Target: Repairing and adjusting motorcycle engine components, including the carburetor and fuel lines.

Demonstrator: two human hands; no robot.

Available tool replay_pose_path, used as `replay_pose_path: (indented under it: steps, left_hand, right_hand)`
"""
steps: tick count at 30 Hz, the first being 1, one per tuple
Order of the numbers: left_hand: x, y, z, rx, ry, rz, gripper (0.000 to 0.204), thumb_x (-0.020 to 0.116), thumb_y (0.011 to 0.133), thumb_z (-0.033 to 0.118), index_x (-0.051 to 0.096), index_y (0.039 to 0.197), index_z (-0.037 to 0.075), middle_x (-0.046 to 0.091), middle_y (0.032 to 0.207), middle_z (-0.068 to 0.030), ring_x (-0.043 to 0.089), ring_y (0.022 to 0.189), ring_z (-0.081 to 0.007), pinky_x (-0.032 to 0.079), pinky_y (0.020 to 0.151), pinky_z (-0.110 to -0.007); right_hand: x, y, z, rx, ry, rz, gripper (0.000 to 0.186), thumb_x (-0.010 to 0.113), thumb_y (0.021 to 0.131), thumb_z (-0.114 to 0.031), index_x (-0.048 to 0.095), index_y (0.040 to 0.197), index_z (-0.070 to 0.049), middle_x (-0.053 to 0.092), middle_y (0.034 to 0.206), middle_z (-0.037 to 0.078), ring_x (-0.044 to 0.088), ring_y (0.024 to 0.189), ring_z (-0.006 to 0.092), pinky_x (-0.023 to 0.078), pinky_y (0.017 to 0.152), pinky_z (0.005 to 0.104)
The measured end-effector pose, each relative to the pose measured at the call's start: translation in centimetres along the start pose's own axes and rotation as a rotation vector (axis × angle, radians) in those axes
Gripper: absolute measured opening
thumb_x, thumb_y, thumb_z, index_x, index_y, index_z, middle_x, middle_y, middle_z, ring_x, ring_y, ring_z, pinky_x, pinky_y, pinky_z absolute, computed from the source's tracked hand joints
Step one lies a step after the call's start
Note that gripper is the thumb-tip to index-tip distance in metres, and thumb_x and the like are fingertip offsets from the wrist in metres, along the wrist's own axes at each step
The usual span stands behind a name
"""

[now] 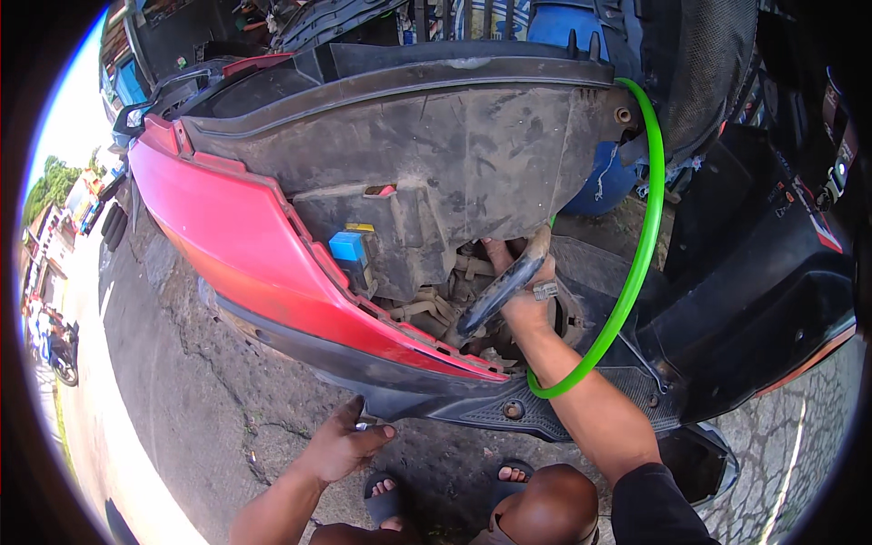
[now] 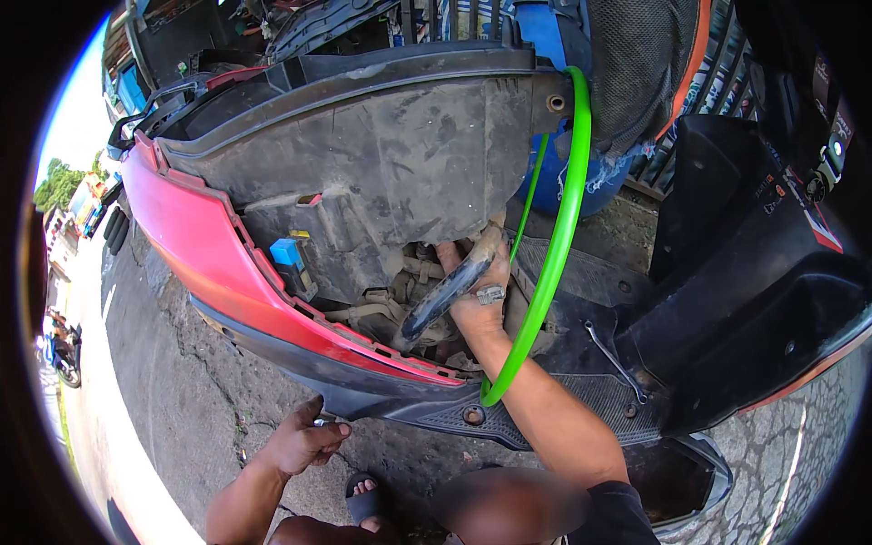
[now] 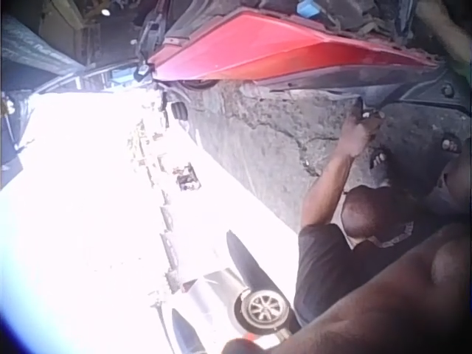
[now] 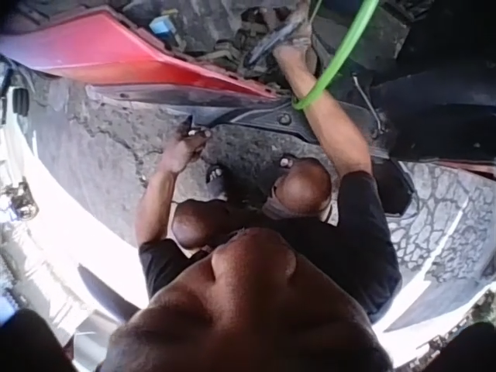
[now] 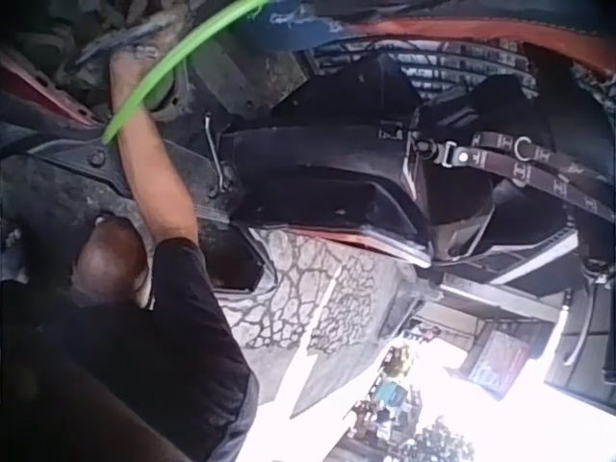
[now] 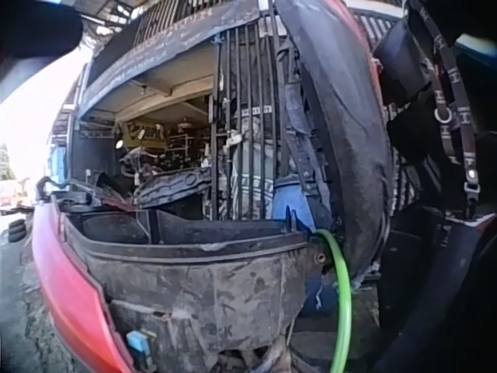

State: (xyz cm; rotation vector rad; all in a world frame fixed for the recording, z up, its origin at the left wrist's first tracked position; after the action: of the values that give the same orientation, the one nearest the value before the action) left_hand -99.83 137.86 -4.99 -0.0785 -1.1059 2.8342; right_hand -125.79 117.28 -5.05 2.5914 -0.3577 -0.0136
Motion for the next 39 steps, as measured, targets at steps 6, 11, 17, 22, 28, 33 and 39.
replay_pose_path:
  steps: [6,11,17,22,28,33,39]
  left_hand:
    - [0.0,0.1,0.0,0.023,-0.018,-0.036,0.092,0.077,0.092,0.018,0.022,0.157,-0.017,0.057,0.075,-0.0022,0.051,0.058,-0.0103,0.038,0.050,-0.027]
    - [0.1,0.1,0.1,0.038,-0.044,-0.056,0.085,0.076,0.092,0.016,0.027,0.154,-0.015,0.056,0.072,-0.0015,0.050,0.056,-0.0102,0.037,0.049,-0.026]
    - [0.2,0.0,0.2,0.031,-0.051,-0.022,0.077,0.077,0.092,0.015,0.033,0.149,-0.014,0.055,0.070,-0.0013,0.050,0.056,-0.0100,0.036,0.049,-0.026]
    - [0.3,-0.1,0.6,0.029,-0.053,-0.064,0.087,0.074,0.093,0.009,0.017,0.153,-0.019,0.050,0.068,-0.0013,0.046,0.055,-0.0117,0.035,0.050,-0.028]
    - [0.2,0.1,0.3,0.037,-0.046,-0.071,0.069,0.076,0.092,0.016,0.040,0.144,-0.011,0.054,0.070,-0.0009,0.050,0.057,-0.0097,0.036,0.050,-0.026]
    - [0.1,0.3,0.0,0.017,-0.039,-0.072,0.066,0.076,0.092,0.016,0.041,0.142,-0.009,0.054,0.070,-0.0004,0.049,0.057,-0.0097,0.036,0.051,-0.026]
    - [0.5,0.1,-0.1,0.001,-0.158,-0.014,0.060,0.073,0.092,0.003,0.039,0.141,-0.003,0.047,0.071,-0.0002,0.042,0.055,-0.0091,0.028,0.048,-0.026]
  right_hand:
    - [0.5,-0.2,1.6,-0.065,-0.123,0.087,0.051,0.083,0.087,-0.015,0.058,0.125,0.008,0.066,0.127,0.025,0.065,0.111,0.0436,0.045,0.109,0.0530]
    - [0.2,-0.2,1.7,-0.106,-0.266,0.044,0.040,0.081,0.089,-0.017,0.065,0.119,0.004,0.069,0.118,0.023,0.058,0.119,0.0442,0.035,0.113,0.0579]
    - [-0.5,0.0,-0.3,-0.562,-0.689,-0.043,0.020,0.079,0.093,-0.013,0.075,0.109,0.000,0.068,0.119,0.019,0.062,0.113,0.0356,0.046,0.102,0.0429]
    - [-0.7,0.9,0.4,-0.343,-0.548,-0.177,0.027,0.073,0.097,-0.021,0.073,0.116,-0.003,0.066,0.129,0.022,0.057,0.123,0.0442,0.042,0.108,0.0516]
    - [-1.4,2.5,0.8,-0.316,-0.492,-0.425,0.026,0.071,0.101,-0.016,0.069,0.123,-0.002,0.067,0.130,0.018,0.061,0.122,0.0360,0.045,0.107,0.0429]
    - [-0.7,3.2,0.8,-0.364,-0.555,-0.503,0.030,0.072,0.100,-0.020,0.070,0.126,-0.005,0.067,0.133,0.016,0.060,0.123,0.0377,0.044,0.109,0.0445]
    - [-0.5,2.1,0.0,-0.056,-0.596,-0.440,0.037,0.074,0.097,-0.026,0.069,0.127,-0.004,0.065,0.135,0.018,0.060,0.123,0.0379,0.042,0.111,0.0443]
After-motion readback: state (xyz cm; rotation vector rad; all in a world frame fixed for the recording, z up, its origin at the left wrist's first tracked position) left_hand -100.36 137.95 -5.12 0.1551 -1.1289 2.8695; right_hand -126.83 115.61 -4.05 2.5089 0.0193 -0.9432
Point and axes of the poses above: each hand's wrist, its own y-axis towards the middle knuckle, its own x-axis out of the palm, z = x × y, the point moved 3 cm from there along y, towards the middle knuckle
